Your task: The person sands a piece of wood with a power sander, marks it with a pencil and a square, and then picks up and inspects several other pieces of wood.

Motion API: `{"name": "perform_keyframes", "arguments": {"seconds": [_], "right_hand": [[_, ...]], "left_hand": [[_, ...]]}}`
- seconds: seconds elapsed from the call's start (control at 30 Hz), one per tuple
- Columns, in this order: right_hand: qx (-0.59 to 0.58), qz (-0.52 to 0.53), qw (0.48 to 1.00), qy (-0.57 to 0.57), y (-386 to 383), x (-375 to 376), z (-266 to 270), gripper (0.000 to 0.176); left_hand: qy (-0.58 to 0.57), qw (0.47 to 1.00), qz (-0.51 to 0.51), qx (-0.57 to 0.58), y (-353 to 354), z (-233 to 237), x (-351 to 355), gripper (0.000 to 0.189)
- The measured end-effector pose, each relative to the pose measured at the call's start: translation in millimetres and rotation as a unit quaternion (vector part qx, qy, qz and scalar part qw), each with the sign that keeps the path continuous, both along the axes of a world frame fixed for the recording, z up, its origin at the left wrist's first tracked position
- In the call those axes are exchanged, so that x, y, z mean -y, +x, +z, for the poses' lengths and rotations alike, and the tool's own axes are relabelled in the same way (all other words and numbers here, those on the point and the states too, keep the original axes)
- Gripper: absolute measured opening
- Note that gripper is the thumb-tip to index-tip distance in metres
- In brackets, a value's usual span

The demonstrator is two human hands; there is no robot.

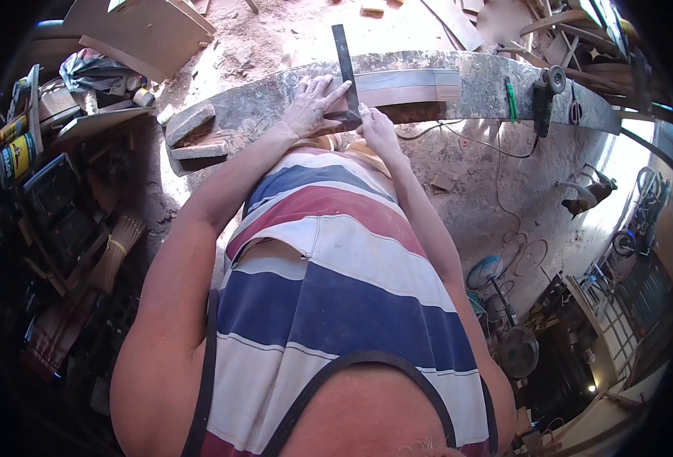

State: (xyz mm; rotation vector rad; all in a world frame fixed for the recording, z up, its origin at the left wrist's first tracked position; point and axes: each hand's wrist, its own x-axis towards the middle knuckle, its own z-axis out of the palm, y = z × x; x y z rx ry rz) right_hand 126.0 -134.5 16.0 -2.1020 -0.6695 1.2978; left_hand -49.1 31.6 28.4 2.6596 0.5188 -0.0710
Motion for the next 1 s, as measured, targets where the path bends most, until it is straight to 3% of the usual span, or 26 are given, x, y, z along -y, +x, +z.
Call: {"name": "perform_keyframes", "arguments": {"seconds": [0.07, 0.2, 0.23, 0.47, 0.6, 0.7, 0.8, 0.87, 1.0], "right_hand": [[0.176, 0.103, 0.979, 0.005, 13.1, 7.4, 11.1, 0.052], [-0.004, -0.105, 0.981, 0.162, 18.0, -2.3, 46.7, 0.041], [-0.029, -0.119, 0.982, 0.146, 19.5, -10.8, 51.5, 0.041], [-0.031, -0.102, 0.978, 0.18, 13.9, -61.5, 1.7, 0.041], [-0.01, -0.081, 0.981, 0.174, 8.0, -36.3, 20.7, 0.037], [0.036, 0.074, 0.994, 0.066, 17.1, 18.7, 40.5, 0.035], [0.016, 0.037, 0.999, 0.002, 18.9, 64.1, 55.5, 0.033], [0.004, -0.042, 0.999, 0.023, 28.1, 65.1, 64.1, 0.029], [-0.084, -0.141, 0.984, 0.076, 54.4, 50.1, 61.1, 0.027]], "left_hand": [[0.004, 1.0, 0.002, 0.004, -0.6, -3.4, 0.5, 0.113], [0.008, 1.0, 0.002, -0.002, 1.2, -2.2, 0.9, 0.113], [0.011, 1.0, 0.001, -0.003, 1.6, -1.7, 0.8, 0.113], [0.021, 1.0, 0.001, -0.012, 2.3, -3.0, 1.1, 0.114], [0.011, 1.0, -0.001, -0.015, 1.6, -1.1, 0.8, 0.115], [0.004, 1.0, 0.001, -0.018, 3.6, -2.9, 0.2, 0.113], [-0.004, 0.999, 0.006, -0.032, 3.8, 5.4, 5.6, 0.11], [0.016, 1.0, 0.013, -0.01, 1.8, 2.8, 7.0, 0.109], [0.046, 0.997, -0.039, 0.045, -11.1, 3.1, 23.2, 0.066]]}}
